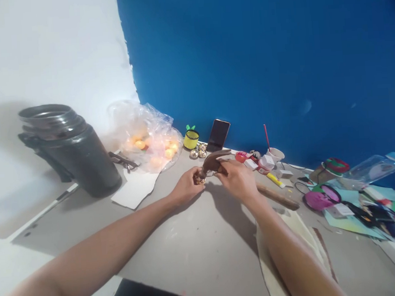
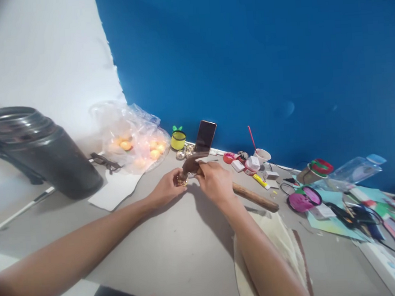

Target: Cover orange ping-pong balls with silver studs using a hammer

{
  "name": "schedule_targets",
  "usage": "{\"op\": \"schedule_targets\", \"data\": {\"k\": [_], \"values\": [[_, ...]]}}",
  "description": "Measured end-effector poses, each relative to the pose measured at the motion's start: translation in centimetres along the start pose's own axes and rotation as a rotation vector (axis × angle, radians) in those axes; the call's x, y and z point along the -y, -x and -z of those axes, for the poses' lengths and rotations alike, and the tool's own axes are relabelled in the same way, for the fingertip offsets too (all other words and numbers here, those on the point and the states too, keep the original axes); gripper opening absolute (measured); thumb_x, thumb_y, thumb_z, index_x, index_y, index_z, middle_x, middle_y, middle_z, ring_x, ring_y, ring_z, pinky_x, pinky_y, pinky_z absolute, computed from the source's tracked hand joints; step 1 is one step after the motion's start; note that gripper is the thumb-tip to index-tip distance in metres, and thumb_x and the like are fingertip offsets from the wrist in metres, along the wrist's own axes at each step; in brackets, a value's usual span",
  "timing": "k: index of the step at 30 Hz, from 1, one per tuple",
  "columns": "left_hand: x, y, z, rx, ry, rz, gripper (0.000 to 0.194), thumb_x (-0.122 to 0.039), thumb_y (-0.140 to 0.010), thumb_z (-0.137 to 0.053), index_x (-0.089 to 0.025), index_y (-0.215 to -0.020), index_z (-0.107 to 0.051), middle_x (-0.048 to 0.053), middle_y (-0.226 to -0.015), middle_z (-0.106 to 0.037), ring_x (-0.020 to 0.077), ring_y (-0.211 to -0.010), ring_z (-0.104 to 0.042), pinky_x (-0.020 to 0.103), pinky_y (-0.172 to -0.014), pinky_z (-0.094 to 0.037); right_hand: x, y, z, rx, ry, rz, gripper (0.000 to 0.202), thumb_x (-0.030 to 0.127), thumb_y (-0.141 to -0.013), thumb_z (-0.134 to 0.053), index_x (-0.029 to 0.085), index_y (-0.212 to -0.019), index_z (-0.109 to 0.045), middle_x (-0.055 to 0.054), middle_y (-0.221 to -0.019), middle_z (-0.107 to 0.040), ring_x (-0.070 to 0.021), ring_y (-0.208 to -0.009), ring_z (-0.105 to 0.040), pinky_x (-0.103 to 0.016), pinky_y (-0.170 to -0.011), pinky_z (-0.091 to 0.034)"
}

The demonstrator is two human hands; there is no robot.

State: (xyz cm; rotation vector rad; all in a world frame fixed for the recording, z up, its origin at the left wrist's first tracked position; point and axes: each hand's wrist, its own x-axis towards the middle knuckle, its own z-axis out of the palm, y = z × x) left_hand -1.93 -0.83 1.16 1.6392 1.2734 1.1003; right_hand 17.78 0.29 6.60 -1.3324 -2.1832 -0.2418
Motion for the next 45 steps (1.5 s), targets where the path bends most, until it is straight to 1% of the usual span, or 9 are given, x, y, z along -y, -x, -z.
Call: {"op": "schedule_targets", "data": {"k": [3, 7, 10, 16, 22, 28, 34, 39, 45], "values": [[-0.1, 0.0, 0.1, 0.035, 0.076, 0.064, 0.026, -0.023, -0.069, -0.068, -0.018, -0.094, -0.061, -0.002, -0.075, -0.061, 0.0129, -0.064, -0.054, 0.024, -0.057, -0.042, -0.7, -0.3, 0.0, 0.054, -0.074, -0.112, 0.007, 0.027, -0.084, -0.072, 0.023, -0.085, -0.066, -0.002, -0.080, -0.072, -0.0205, -0.072, -0.063, -0.029, -0.059, -0.034], [-0.1, -0.1, 0.3, 0.079, 0.225, 0.115, 0.038, -0.025, -0.070, -0.068, -0.017, -0.106, -0.059, -0.003, -0.072, -0.060, 0.0097, -0.053, -0.051, 0.022, -0.048, -0.039, -3.3, -0.9, -0.4, 0.020, -0.146, -0.335, 0.031, 0.030, -0.080, -0.074, 0.022, -0.109, -0.063, -0.003, -0.085, -0.073, -0.0214, -0.075, -0.066, -0.028, -0.061, -0.037], [0.0, -0.1, 0.5, 0.082, 0.277, 0.132, 0.045, -0.021, -0.069, -0.064, -0.018, -0.113, -0.057, -0.003, -0.076, -0.060, 0.0087, -0.052, -0.050, 0.022, -0.049, -0.040, -6.0, -0.9, -1.1, 0.171, -0.202, -0.411, 0.037, 0.031, -0.077, -0.076, 0.022, -0.110, -0.062, -0.003, -0.088, -0.073, -0.0210, -0.079, -0.067, -0.028, -0.064, -0.040], [-0.2, -0.2, 0.7, 0.068, 0.227, 0.164, 0.037, -0.026, -0.074, -0.064, -0.018, -0.110, -0.061, -0.006, -0.065, -0.052, 0.0088, -0.052, -0.043, 0.022, -0.050, -0.033, -9.5, -0.3, -2.3, 0.448, -0.281, -0.449, 0.038, 0.030, -0.071, -0.079, 0.020, -0.105, -0.068, -0.001, -0.081, -0.070, -0.0190, -0.071, -0.064, -0.027, -0.062, -0.039], [-0.3, -0.4, 0.6, 0.096, 0.265, 0.161, 0.030, -0.037, -0.083, -0.060, -0.016, -0.104, -0.063, -0.004, -0.061, -0.049, 0.0095, -0.050, -0.039, 0.023, -0.050, -0.028, -8.2, -0.4, -2.2, 0.560, -0.139, -0.357, 0.015, 0.030, -0.077, -0.074, 0.020, -0.088, -0.072, -0.001, -0.086, -0.070, -0.0159, -0.076, -0.060, -0.026, -0.063, -0.034], [-0.6, -0.4, 0.7, 0.134, 0.168, 0.162, 0.034, -0.038, -0.081, -0.062, -0.015, -0.105, -0.067, -0.006, -0.055, -0.045, 0.0104, -0.051, -0.038, 0.023, -0.050, -0.027, -7.1, -0.6, -2.2, 0.545, 0.094, -0.320, 0.010, 0.030, -0.080, -0.071, 0.022, -0.084, -0.071, -0.005, -0.090, -0.072, -0.0207, -0.089, -0.062, -0.028, -0.066, -0.034], [0.1, -0.7, 0.6, 0.038, 0.316, 0.154, 0.033, -0.041, -0.081, -0.061, -0.014, -0.100, -0.063, -0.002, -0.064, -0.052, 0.0090, -0.050, -0.039, 0.023, -0.047, -0.027, -7.0, -0.3, -2.2, 0.538, 0.035, -0.347, 0.019, 0.034, -0.081, -0.072, 0.022, -0.096, -0.073, -0.005, -0.100, -0.074, -0.0221, -0.093, -0.065, -0.029, -0.070, -0.039], [0.3, -1.0, 0.6, -0.042, 0.466, 0.197, 0.030, -0.041, -0.078, -0.060, -0.017, -0.096, -0.060, -0.004, -0.060, -0.049, 0.0081, -0.046, -0.033, 0.022, -0.045, -0.022, -6.7, -0.5, -2.0, 0.432, -0.061, -0.415, 0.030, 0.045, -0.089, -0.066, 0.023, -0.107, -0.075, -0.006, -0.103, -0.076, -0.0230, -0.095, -0.067, -0.029, -0.073, -0.043], [0.5, -1.5, 1.7, -0.189, -0.012, 0.053, 0.017, -0.035, -0.072, -0.062, -0.018, -0.075, -0.065, 0.000, -0.069, -0.062, 0.0145, -0.065, -0.053, 0.025, -0.060, -0.041, -6.3, -0.3, -3.2, 0.264, -0.054, -0.426, 0.021, 0.037, -0.094, -0.060, 0.024, -0.096, -0.076, -0.004, -0.094, -0.076, -0.0214, -0.088, -0.066, -0.028, -0.072, -0.041]]}}
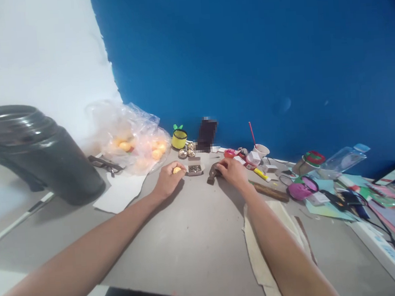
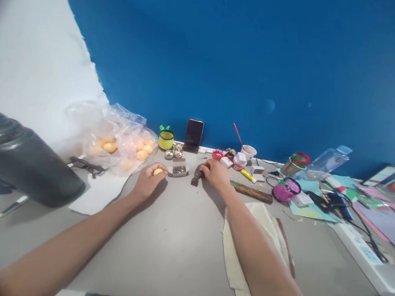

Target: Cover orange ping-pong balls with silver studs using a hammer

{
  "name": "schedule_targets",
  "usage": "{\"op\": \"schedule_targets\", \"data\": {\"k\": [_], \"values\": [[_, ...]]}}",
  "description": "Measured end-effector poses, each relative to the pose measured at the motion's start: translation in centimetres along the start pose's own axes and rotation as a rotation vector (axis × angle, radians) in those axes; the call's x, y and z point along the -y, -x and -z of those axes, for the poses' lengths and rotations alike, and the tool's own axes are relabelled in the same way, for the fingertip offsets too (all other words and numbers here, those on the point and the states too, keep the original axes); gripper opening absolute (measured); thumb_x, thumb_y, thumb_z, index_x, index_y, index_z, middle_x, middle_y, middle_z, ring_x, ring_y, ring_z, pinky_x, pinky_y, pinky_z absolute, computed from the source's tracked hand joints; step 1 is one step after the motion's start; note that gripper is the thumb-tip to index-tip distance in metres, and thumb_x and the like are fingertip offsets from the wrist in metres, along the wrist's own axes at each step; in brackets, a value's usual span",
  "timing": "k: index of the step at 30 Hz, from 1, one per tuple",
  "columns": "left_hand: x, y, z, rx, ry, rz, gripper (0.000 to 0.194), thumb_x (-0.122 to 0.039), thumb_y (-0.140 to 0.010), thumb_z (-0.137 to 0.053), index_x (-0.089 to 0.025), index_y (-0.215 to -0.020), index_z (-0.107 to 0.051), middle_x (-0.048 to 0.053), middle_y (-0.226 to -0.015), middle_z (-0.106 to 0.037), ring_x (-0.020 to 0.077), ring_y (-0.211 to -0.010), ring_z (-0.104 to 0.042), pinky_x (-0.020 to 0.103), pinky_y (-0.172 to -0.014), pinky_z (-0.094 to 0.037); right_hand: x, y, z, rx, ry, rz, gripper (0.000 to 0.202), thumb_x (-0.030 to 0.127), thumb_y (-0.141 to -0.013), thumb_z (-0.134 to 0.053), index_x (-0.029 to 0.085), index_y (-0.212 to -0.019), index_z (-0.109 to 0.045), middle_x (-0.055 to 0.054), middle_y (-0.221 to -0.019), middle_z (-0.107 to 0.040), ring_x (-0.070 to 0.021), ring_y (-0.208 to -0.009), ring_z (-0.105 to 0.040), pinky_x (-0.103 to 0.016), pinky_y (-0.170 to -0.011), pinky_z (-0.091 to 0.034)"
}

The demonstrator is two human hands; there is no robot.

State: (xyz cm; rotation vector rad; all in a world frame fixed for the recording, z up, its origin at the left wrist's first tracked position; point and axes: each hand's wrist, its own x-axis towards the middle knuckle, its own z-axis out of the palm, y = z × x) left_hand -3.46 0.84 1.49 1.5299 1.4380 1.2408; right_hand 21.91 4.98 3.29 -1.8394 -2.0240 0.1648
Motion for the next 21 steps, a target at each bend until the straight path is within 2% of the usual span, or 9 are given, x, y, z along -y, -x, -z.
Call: {"op": "schedule_targets", "data": {"k": [4, 8, 11, 14, 18, 21], "values": [[0.0, -0.4, 0.5, 0.053, -0.171, -0.043, 0.023, -0.040, -0.076, -0.062, -0.018, -0.070, -0.067, 0.002, -0.071, -0.067, 0.0188, -0.072, -0.060, 0.028, -0.067, -0.045, -0.4, 0.3, -1.7, -0.127, 0.081, 0.113, 0.022, 0.030, -0.097, -0.055, 0.021, -0.093, -0.075, -0.007, -0.095, -0.075, -0.0215, -0.093, -0.064, -0.028, -0.075, -0.040], [-1.6, -0.9, 0.3, 0.082, -0.381, -0.189, 0.020, -0.029, -0.081, -0.056, -0.020, -0.081, -0.073, 0.005, -0.092, -0.074, 0.0212, -0.084, -0.066, 0.030, -0.078, -0.048, -1.0, 0.2, -2.4, -0.159, 0.128, 0.138, 0.024, 0.031, -0.100, -0.053, 0.020, -0.095, -0.074, -0.008, -0.097, -0.074, -0.0216, -0.094, -0.063, -0.029, -0.077, -0.039], [-3.2, -1.8, -0.6, 0.241, -0.640, -0.313, 0.023, -0.024, -0.085, -0.053, -0.021, -0.081, -0.075, 0.007, -0.095, -0.074, 0.0230, -0.088, -0.067, 0.031, -0.079, -0.047, -1.3, 0.1, -2.3, -0.134, 0.139, 0.106, 0.026, 0.032, -0.100, -0.052, 0.020, -0.096, -0.074, -0.007, -0.098, -0.074, -0.0215, -0.095, -0.063, -0.029, -0.076, -0.038], [-4.4, -3.3, -2.1, 0.355, -0.896, -0.356, 0.022, -0.015, -0.083, -0.054, -0.019, -0.082, -0.076, 0.013, -0.097, -0.073, 0.0268, -0.092, -0.067, 0.032, -0.073, -0.044, -1.3, 0.2, -2.1, -0.102, 0.140, 0.098, 0.026, 0.032, -0.100, -0.052, 0.020, -0.097, -0.074, -0.008, -0.100, -0.075, -0.0213, -0.096, -0.064, -0.029, -0.076, -0.038], [-4.9, -5.5, -3.7, 0.411, -0.964, -0.328, 0.006, -0.015, -0.070, -0.069, -0.016, -0.065, -0.072, 0.013, -0.074, -0.071, 0.0272, -0.078, -0.066, 0.032, -0.066, -0.041, -1.4, 0.3, -1.9, -0.075, 0.155, 0.078, 0.025, 0.032, -0.101, -0.052, 0.019, -0.098, -0.073, -0.009, -0.103, -0.074, -0.0216, -0.098, -0.063, -0.029, -0.077, -0.038], [-5.0, -6.6, -3.8, 0.451, -0.992, -0.294, 0.008, -0.019, -0.066, -0.071, -0.018, -0.059, -0.070, 0.010, -0.063, -0.068, 0.0241, -0.068, -0.064, 0.030, -0.062, -0.039, -1.6, 0.3, -2.0, -0.060, 0.157, 0.066, 0.025, 0.032, -0.100, -0.052, 0.020, -0.098, -0.073, -0.010, -0.103, -0.074, -0.0219, -0.097, -0.064, -0.029, -0.076, -0.039]]}}
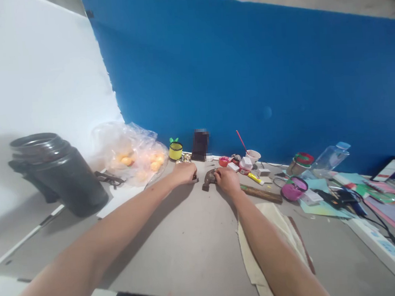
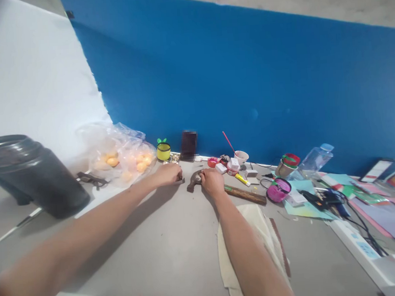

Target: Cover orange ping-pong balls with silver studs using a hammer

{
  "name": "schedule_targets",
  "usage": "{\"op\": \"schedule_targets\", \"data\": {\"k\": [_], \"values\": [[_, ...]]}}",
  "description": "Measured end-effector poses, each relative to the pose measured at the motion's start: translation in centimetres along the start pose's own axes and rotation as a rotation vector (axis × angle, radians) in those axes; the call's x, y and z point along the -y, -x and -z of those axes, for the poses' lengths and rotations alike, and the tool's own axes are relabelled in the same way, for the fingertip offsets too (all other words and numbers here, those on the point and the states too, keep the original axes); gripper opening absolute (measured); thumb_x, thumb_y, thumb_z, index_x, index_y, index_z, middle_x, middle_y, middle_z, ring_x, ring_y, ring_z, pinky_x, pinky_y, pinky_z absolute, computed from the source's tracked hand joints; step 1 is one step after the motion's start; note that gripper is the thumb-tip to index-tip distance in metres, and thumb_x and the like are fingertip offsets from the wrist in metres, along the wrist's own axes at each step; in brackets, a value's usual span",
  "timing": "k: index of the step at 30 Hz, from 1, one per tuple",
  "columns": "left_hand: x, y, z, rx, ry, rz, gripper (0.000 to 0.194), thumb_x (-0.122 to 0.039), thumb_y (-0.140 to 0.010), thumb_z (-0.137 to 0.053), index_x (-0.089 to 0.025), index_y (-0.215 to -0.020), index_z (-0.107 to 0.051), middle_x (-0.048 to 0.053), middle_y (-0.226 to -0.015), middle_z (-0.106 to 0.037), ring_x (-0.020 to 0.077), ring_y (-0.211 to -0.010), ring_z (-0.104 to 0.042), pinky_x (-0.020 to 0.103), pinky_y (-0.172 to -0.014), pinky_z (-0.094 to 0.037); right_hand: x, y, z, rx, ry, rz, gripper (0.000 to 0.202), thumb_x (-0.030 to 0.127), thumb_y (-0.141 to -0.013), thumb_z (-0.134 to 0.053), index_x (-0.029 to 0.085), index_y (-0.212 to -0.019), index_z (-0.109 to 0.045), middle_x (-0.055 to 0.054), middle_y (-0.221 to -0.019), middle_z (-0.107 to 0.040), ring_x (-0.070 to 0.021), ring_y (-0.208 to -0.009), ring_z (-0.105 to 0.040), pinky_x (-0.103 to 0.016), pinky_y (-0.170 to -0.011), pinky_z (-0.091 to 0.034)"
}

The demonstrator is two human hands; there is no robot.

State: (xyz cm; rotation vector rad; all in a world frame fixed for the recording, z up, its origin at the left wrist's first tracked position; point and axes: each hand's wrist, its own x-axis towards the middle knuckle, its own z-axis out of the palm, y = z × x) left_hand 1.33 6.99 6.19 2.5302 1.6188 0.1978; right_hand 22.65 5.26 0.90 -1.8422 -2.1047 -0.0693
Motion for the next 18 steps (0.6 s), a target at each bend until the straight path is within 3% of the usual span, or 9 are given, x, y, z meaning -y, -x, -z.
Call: {"op": "schedule_targets", "data": {"k": [6, 12, 18], "values": [[0.6, -0.1, -0.2, 0.030, -0.006, -0.004, 0.009, -0.021, -0.070, -0.067, -0.019, -0.067, -0.075, 0.012, -0.072, -0.073, 0.0248, -0.071, -0.065, 0.030, -0.063, -0.038, 0.1, -0.1, 0.1, 0.013, -0.027, 0.002, 0.023, 0.032, -0.099, -0.054, 0.021, -0.098, -0.074, -0.009, -0.103, -0.075, -0.0215, -0.097, -0.064, -0.029, -0.075, -0.039], [1.0, 0.4, -0.3, -0.048, 0.024, 0.009, 0.014, -0.016, -0.075, -0.061, -0.019, -0.080, -0.074, 0.011, -0.088, -0.075, 0.0236, -0.079, -0.066, 0.029, -0.067, -0.040, 0.2, -0.1, 0.3, 0.017, -0.035, -0.004, 0.023, 0.032, -0.099, -0.054, 0.021, -0.097, -0.074, -0.008, -0.101, -0.076, -0.0208, -0.095, -0.065, -0.028, -0.074, -0.039], [0.8, 1.0, 0.1, -0.096, 0.068, 0.016, 0.016, -0.011, -0.076, -0.058, -0.019, -0.079, -0.071, 0.010, -0.086, -0.074, 0.0251, -0.083, -0.066, 0.030, -0.067, -0.039, 0.1, -0.1, 0.2, 0.024, -0.045, -0.001, 0.023, 0.032, -0.100, -0.053, 0.021, -0.096, -0.074, -0.007, -0.099, -0.076, -0.0200, -0.093, -0.066, -0.027, -0.073, -0.037]]}}
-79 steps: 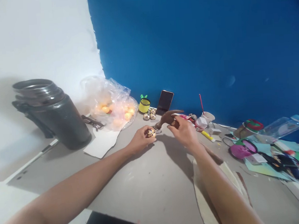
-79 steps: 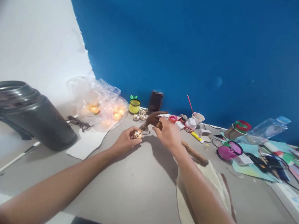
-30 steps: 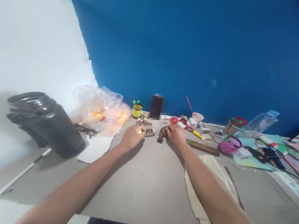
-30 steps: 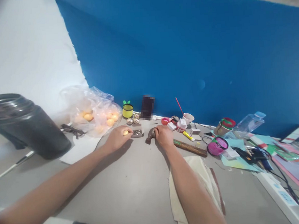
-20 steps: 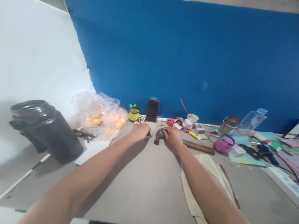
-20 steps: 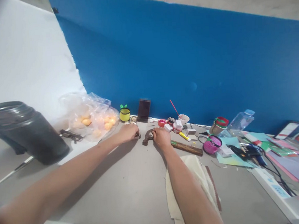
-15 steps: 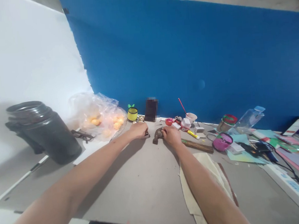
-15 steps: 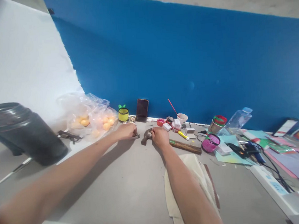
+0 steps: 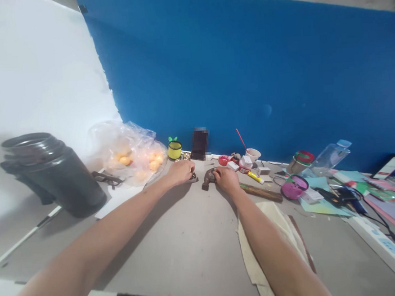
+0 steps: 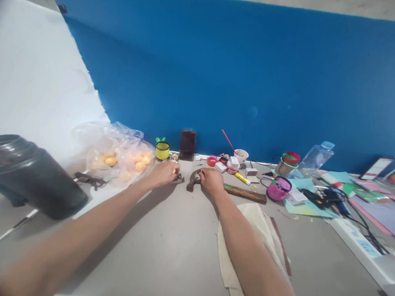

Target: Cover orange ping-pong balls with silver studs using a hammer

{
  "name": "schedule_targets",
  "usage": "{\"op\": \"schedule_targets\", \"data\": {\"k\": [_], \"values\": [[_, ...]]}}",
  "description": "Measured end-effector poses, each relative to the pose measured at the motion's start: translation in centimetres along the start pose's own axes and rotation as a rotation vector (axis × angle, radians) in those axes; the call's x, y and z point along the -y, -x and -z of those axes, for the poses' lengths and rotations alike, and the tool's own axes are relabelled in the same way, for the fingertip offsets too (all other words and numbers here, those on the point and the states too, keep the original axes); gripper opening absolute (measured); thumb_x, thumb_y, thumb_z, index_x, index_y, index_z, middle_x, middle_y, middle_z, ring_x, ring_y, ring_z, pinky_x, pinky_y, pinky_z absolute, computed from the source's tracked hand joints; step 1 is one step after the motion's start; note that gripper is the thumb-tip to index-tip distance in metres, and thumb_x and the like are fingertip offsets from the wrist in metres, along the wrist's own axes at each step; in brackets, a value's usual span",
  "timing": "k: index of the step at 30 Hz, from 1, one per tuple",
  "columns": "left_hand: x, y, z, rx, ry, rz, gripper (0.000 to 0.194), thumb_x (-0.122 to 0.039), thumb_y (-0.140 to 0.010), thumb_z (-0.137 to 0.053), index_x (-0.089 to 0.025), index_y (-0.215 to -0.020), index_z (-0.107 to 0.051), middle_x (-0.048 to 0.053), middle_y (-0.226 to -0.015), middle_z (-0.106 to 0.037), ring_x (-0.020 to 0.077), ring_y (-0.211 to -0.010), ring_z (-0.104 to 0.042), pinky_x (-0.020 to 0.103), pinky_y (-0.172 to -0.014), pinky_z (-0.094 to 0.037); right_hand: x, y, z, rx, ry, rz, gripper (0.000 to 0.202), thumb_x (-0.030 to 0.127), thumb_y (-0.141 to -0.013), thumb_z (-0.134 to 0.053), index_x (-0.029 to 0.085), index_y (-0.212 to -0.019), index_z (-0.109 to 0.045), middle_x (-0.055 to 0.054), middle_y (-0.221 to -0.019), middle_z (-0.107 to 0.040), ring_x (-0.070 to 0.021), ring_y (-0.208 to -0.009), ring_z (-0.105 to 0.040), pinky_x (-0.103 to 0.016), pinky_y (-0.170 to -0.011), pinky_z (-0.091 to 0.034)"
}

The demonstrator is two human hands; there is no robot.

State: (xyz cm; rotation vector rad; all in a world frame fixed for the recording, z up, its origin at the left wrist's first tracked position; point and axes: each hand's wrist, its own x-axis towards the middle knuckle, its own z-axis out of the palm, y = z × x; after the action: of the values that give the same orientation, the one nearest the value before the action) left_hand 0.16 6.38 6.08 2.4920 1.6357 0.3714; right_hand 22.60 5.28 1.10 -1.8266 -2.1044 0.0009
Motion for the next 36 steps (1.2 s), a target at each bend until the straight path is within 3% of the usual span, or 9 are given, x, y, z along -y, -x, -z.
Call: {"op": "schedule_targets", "data": {"k": [15, 19, 23, 25, 28, 31, 36], "values": [[0.1, 0.5, 0.4, -0.054, 0.136, 0.019, 0.025, -0.012, -0.075, -0.054, -0.017, -0.086, -0.077, 0.010, -0.103, -0.079, 0.0252, -0.095, -0.069, 0.031, -0.080, -0.046, -0.4, -0.2, -0.3, 0.013, -0.011, 0.004, 0.026, 0.032, -0.100, -0.051, 0.021, -0.097, -0.074, -0.008, -0.099, -0.076, -0.0204, -0.091, -0.065, -0.028, -0.076, -0.039], [-1.0, 2.7, 0.3, -0.104, 0.454, 0.029, 0.021, -0.014, -0.071, -0.057, -0.020, -0.077, -0.077, 0.004, -0.091, -0.079, 0.0223, -0.086, -0.069, 0.030, -0.077, -0.048, -0.2, -0.2, 0.1, -0.035, -0.044, 0.033, 0.026, 0.027, -0.099, -0.050, 0.019, -0.102, -0.074, -0.011, -0.105, -0.075, -0.0224, -0.101, -0.064, -0.028, -0.084, -0.042], [-2.0, 6.0, -0.7, -0.043, 0.758, 0.171, 0.014, -0.020, -0.069, -0.063, -0.019, -0.075, -0.076, 0.002, -0.070, -0.072, 0.0181, -0.065, -0.062, 0.028, -0.060, -0.044, 1.9, 0.4, 0.9, -0.181, -0.292, 0.166, 0.026, 0.027, -0.098, -0.051, 0.018, -0.103, -0.075, -0.011, -0.110, -0.075, -0.0236, -0.109, -0.063, -0.030, -0.096, -0.043], [-2.2, 7.2, -1.2, -0.091, 0.915, 0.243, 0.010, -0.024, -0.068, -0.069, -0.019, -0.077, -0.070, -0.001, -0.065, -0.066, 0.0149, -0.058, -0.057, 0.025, -0.056, -0.041, 3.6, 1.0, 1.0, -0.081, -0.506, 0.220, 0.021, 0.026, -0.094, -0.055, 0.019, -0.098, -0.076, -0.007, -0.099, -0.076, -0.0208, -0.095, -0.067, -0.028, -0.086, -0.048], [-1.7, 7.9, -2.0, -0.153, 1.116, 0.293, 0.023, -0.031, -0.067, -0.076, -0.020, -0.077, -0.058, -0.005, -0.054, -0.056, 0.0103, -0.049, -0.047, 0.022, -0.050, -0.034, 5.9, 2.0, 1.0, 0.155, -0.781, 0.295, 0.019, 0.027, -0.087, -0.062, 0.019, -0.093, -0.077, -0.002, -0.084, -0.076, -0.0176, -0.079, -0.068, -0.026, -0.074, -0.049], [-1.1, 8.0, -2.5, -0.148, 1.253, 0.331, 0.031, -0.033, -0.065, -0.078, -0.020, -0.075, -0.052, -0.006, -0.051, -0.052, 0.0083, -0.046, -0.042, 0.021, -0.048, -0.029, 7.0, 2.7, 0.8, 0.197, -0.915, 0.276, 0.020, 0.028, -0.084, -0.063, 0.018, -0.091, -0.079, -0.002, -0.084, -0.077, -0.0175, -0.078, -0.067, -0.027, -0.074, -0.049], [-0.5, 8.1, -3.0, -0.121, 1.370, 0.366, 0.030, -0.026, -0.063, -0.076, -0.020, -0.074, -0.049, -0.007, -0.048, -0.049, 0.0074, -0.044, -0.040, 0.020, -0.046, -0.028, 6.8, 2.9, 0.4, 0.266, -1.046, 0.258, 0.021, 0.034, -0.081, -0.070, 0.019, -0.092, -0.081, -0.004, -0.089, -0.078, -0.0196, -0.082, -0.069, -0.031, -0.077, -0.051]]}}
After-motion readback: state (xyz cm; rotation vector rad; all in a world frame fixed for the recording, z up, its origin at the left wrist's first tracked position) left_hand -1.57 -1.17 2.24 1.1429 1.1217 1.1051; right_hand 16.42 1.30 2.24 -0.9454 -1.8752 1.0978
